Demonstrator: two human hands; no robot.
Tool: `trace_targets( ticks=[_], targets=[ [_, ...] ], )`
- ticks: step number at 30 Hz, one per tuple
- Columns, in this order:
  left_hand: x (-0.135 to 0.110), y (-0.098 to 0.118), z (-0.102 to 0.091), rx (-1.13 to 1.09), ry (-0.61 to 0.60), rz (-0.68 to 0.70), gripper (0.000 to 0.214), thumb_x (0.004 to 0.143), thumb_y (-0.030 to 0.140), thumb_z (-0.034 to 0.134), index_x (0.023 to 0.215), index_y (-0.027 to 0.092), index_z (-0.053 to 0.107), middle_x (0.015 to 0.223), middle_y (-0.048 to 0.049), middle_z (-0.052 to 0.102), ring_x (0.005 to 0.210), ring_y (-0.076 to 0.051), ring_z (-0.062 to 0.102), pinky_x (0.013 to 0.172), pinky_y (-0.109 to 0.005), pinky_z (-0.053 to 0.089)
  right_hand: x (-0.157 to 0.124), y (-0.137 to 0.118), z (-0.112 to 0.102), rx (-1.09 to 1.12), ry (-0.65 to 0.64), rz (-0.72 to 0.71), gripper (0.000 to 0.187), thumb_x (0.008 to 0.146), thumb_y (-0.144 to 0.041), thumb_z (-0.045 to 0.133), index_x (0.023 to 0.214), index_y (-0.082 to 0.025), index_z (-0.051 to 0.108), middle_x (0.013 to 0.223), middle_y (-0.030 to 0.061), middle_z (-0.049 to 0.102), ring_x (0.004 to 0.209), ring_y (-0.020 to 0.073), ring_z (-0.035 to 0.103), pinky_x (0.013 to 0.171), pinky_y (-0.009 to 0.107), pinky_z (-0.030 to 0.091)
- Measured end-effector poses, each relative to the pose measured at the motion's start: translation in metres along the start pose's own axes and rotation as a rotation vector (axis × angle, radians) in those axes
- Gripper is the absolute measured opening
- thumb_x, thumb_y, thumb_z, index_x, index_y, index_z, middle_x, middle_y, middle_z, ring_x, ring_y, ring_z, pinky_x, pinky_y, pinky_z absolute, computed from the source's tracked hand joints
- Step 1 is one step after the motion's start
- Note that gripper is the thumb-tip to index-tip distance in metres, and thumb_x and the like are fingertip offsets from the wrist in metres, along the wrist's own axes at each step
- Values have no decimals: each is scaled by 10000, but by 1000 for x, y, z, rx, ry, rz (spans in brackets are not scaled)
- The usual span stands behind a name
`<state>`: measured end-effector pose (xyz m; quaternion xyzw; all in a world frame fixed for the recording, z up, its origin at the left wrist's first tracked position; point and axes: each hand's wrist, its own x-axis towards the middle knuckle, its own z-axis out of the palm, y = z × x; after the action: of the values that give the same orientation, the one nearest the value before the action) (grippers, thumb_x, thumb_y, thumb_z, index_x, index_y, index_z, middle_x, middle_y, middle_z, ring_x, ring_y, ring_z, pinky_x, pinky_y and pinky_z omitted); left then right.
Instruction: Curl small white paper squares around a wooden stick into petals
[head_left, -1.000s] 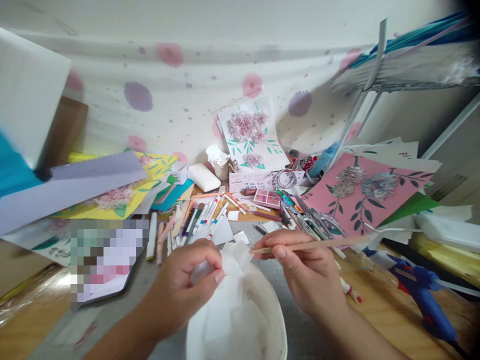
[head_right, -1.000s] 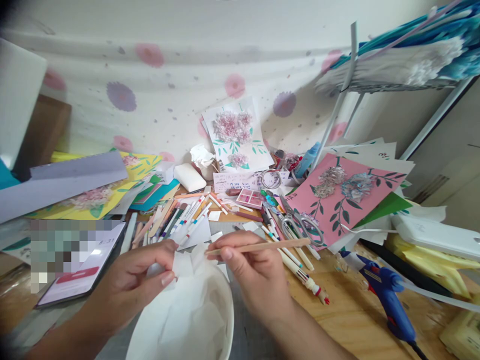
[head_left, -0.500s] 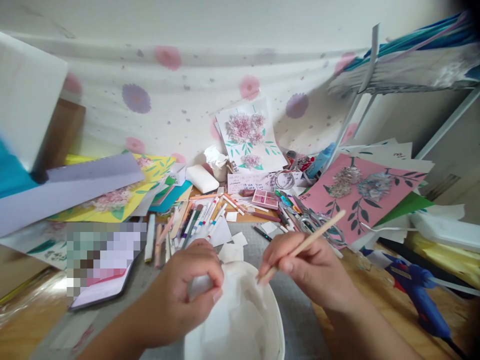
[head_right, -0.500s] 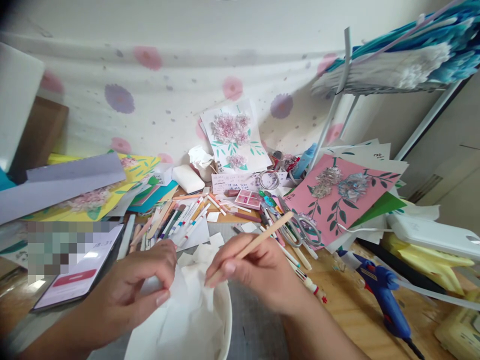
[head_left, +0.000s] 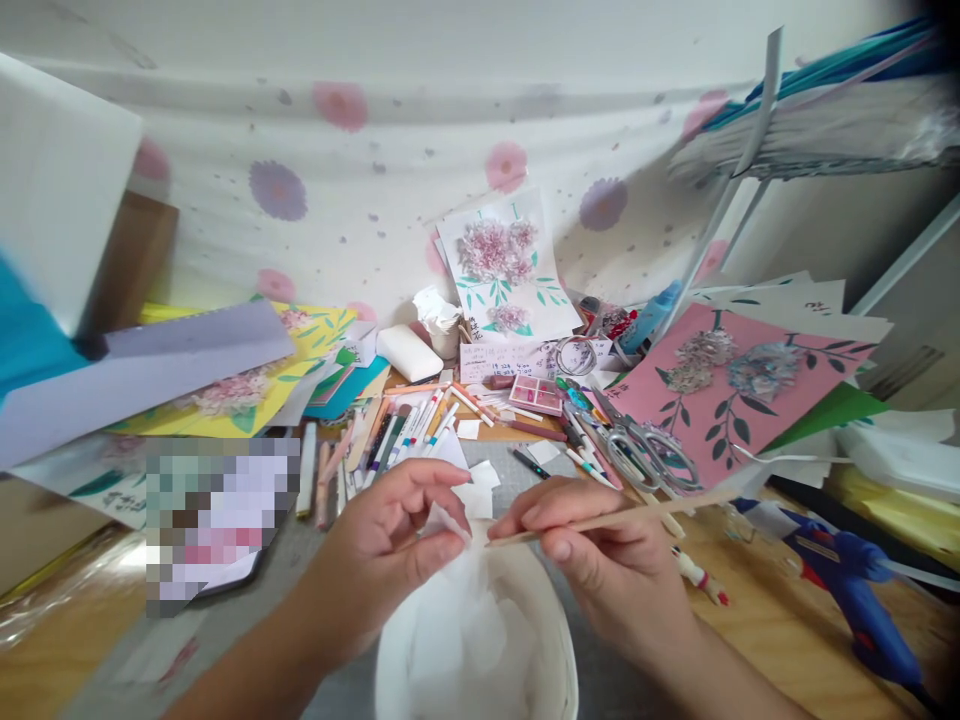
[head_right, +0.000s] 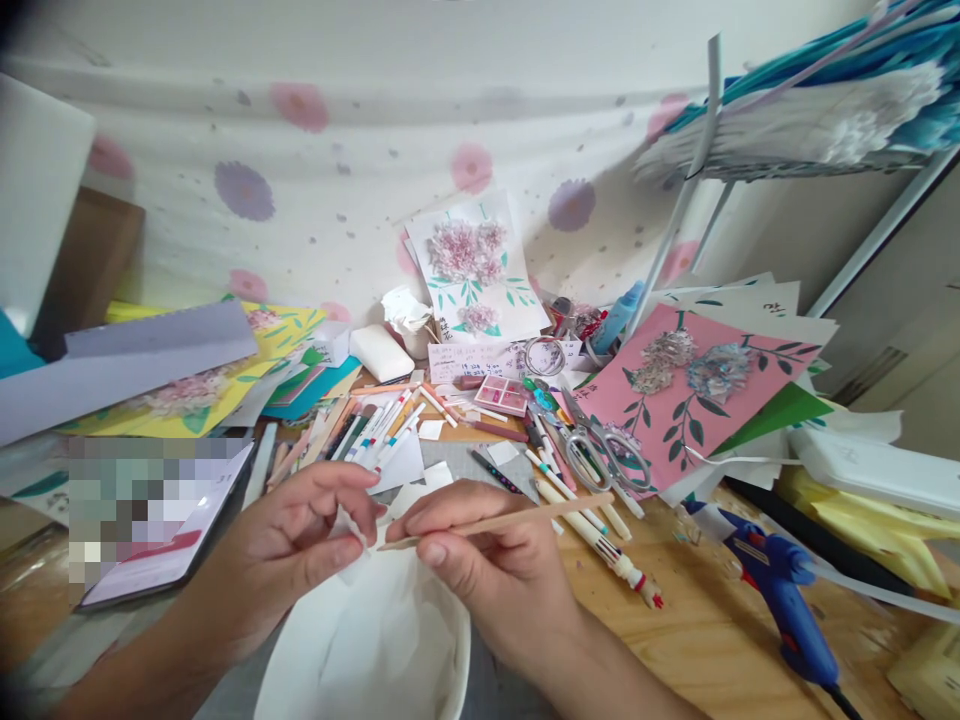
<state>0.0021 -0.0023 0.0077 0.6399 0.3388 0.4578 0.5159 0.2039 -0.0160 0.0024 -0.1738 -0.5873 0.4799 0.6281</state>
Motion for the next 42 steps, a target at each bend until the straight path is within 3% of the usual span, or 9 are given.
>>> trace_targets(
  ticks=[4, 8, 14, 28, 42],
  targets=[
    [0, 2, 0, -13, 8, -25, 215, 777, 117, 710, 921, 275, 732, 754, 32, 685, 681, -114, 631, 593, -165, 482, -1, -3, 6, -42, 19, -51, 149, 854, -192, 722, 974, -260, 781, 892, 58, 810, 840, 207, 746, 745, 326, 615],
    [1, 2, -2, 70, -52, 70, 145, 805, 111, 688, 789, 242, 748, 798, 2, 695, 800, -154, 651, 726, -219, 503, -1, -5, 7, -87, 7, -111, 179, 856, -171, 716, 999, -260, 778, 911, 49, 815, 864, 201, 754, 787, 317, 621],
    [-1, 1, -1, 111, -74, 102, 128, 810, 107, 686, 773, 225, 720, 787, -9, 695, 789, -171, 650, 728, -253, 502, 0, -8, 7, -155, -13, -145, 195, 873, -178, 700, 1027, -271, 773, 914, 44, 815, 859, 192, 752, 794, 313, 624],
    [-1, 0, -1, 90, -87, -3, 76, 794, 189, 718, 750, 202, 657, 764, -28, 690, 766, -214, 658, 704, -320, 505, -1, -7, 7, -93, -34, -86, 223, 850, -98, 702, 1010, -233, 779, 908, 42, 808, 881, 160, 745, 811, 249, 603],
    [-2, -1, -3, -12, -73, -36, 83, 787, 164, 746, 762, 223, 694, 773, 1, 691, 794, -171, 647, 707, -247, 491, -4, -8, 3, -50, -73, -48, 214, 875, -116, 677, 1025, -243, 764, 907, 41, 799, 883, 175, 733, 807, 293, 593]
  ],
)
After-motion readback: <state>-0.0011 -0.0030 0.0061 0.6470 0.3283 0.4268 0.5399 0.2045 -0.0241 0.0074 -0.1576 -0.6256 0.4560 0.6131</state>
